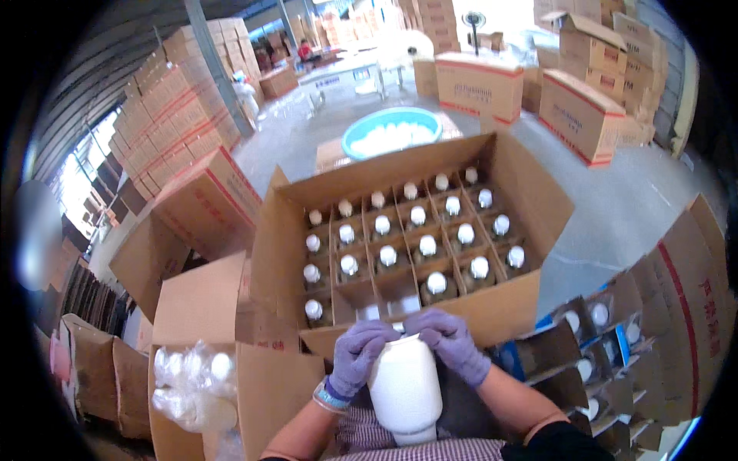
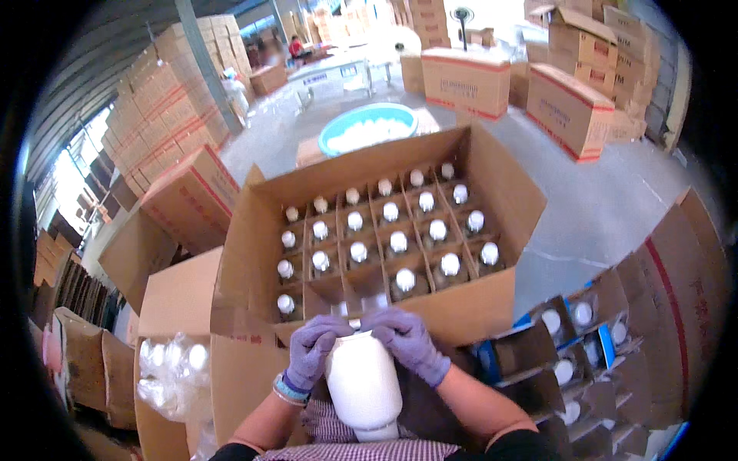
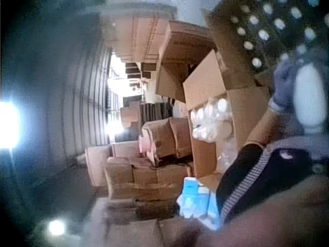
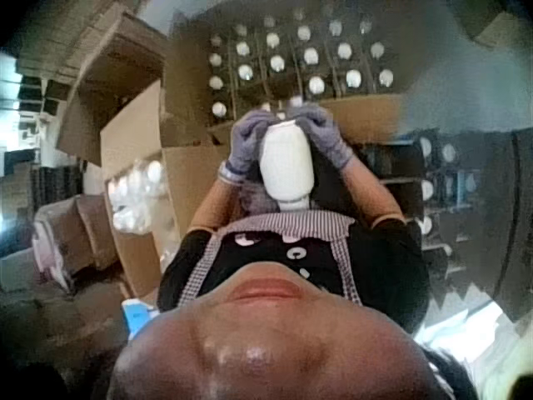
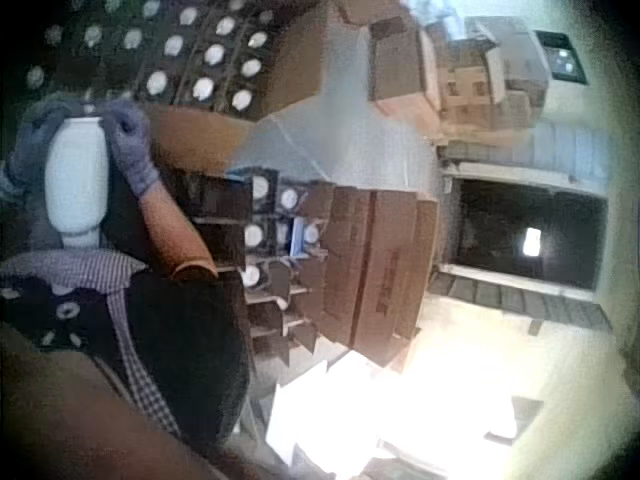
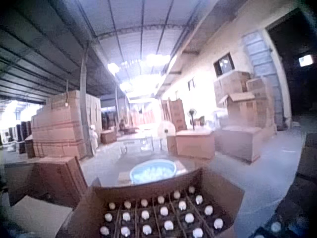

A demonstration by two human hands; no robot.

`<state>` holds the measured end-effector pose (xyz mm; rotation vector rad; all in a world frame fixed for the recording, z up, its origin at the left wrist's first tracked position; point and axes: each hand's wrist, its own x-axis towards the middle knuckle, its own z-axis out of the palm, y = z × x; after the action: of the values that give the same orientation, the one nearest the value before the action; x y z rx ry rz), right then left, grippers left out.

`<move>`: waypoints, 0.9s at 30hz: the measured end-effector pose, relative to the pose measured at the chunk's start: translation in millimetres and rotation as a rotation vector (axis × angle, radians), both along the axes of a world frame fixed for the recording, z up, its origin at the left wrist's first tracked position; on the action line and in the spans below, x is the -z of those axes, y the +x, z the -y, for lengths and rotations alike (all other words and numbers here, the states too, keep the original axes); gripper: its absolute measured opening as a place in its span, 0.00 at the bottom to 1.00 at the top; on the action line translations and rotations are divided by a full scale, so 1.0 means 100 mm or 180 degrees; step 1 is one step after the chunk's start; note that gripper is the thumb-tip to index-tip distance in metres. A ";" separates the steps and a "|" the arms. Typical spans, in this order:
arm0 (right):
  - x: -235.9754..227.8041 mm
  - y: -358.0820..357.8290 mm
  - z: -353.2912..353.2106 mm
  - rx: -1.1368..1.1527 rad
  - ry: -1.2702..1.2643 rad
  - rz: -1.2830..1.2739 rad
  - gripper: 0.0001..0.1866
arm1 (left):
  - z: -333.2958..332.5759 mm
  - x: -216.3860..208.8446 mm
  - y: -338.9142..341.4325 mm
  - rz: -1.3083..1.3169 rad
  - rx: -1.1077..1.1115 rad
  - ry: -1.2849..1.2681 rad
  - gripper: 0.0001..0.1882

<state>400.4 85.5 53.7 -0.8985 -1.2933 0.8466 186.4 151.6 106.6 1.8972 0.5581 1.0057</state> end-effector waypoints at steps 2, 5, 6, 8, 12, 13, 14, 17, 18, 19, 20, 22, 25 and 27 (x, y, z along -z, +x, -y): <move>0.03 -0.08 0.02 0.0200 -0.0712 -0.0053 0.13 | -0.06 0.09 0.06 0.0164 -0.0220 -0.1197 0.11; -0.05 -0.03 0.03 0.0150 -0.0263 0.0177 0.10 | -0.17 0.04 0.02 0.0045 0.0284 -0.0823 0.12; -0.06 -0.01 0.03 0.0075 -0.0037 0.0230 0.09 | -0.23 0.15 -0.04 -0.0192 0.0442 -0.0670 0.12; -0.03 -0.01 0.04 0.0007 0.0027 0.0197 0.09 | -0.13 0.05 -0.06 -0.0234 0.0450 -0.0470 0.14; -0.07 -0.08 0.03 0.0027 0.0115 0.0220 0.11 | -0.04 -0.01 -0.09 -0.0206 0.0353 -0.0416 0.15; -0.08 -0.08 0.03 0.0048 0.0172 0.0227 0.09 | -0.02 -0.03 -0.09 -0.0203 0.0317 -0.0431 0.15; -0.09 -0.07 0.05 0.0023 0.0153 0.0263 0.09 | -0.01 -0.03 -0.10 -0.0230 0.0330 -0.0370 0.14; -0.08 -0.09 0.15 -0.0014 -0.0011 0.0223 0.10 | 0.08 -0.01 -0.17 -0.0338 0.0312 -0.0137 0.14; -0.07 -0.12 0.21 0.0013 -0.0147 0.0122 0.11 | 0.14 -0.03 -0.20 -0.0385 0.0286 -0.0038 0.14; -0.07 -0.13 0.29 0.0077 -0.0283 0.0039 0.11 | 0.19 -0.06 -0.20 -0.0412 0.0294 0.0065 0.15; 0.02 -0.11 0.29 -0.0154 -0.0284 -0.0159 0.15 | 0.26 -0.12 -0.20 -0.0438 0.0286 0.0064 0.16; 0.07 -0.07 0.29 -0.0315 -0.0583 -0.0529 0.18 | 0.43 -0.32 -0.09 -0.0779 0.0095 0.0842 0.18; 0.14 0.03 0.23 -0.0622 -0.0987 -0.0702 0.22 | 0.70 -0.59 0.16 -0.1329 -0.0181 0.1396 0.22; 0.21 0.10 0.18 -0.0790 -0.1214 -0.1124 0.21 | 0.81 -0.73 0.38 -0.1615 -0.0181 0.1570 0.24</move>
<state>410.0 67.1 32.6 -0.8417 -0.9587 1.4137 223.9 70.2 180.0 2.6208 0.6983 0.7327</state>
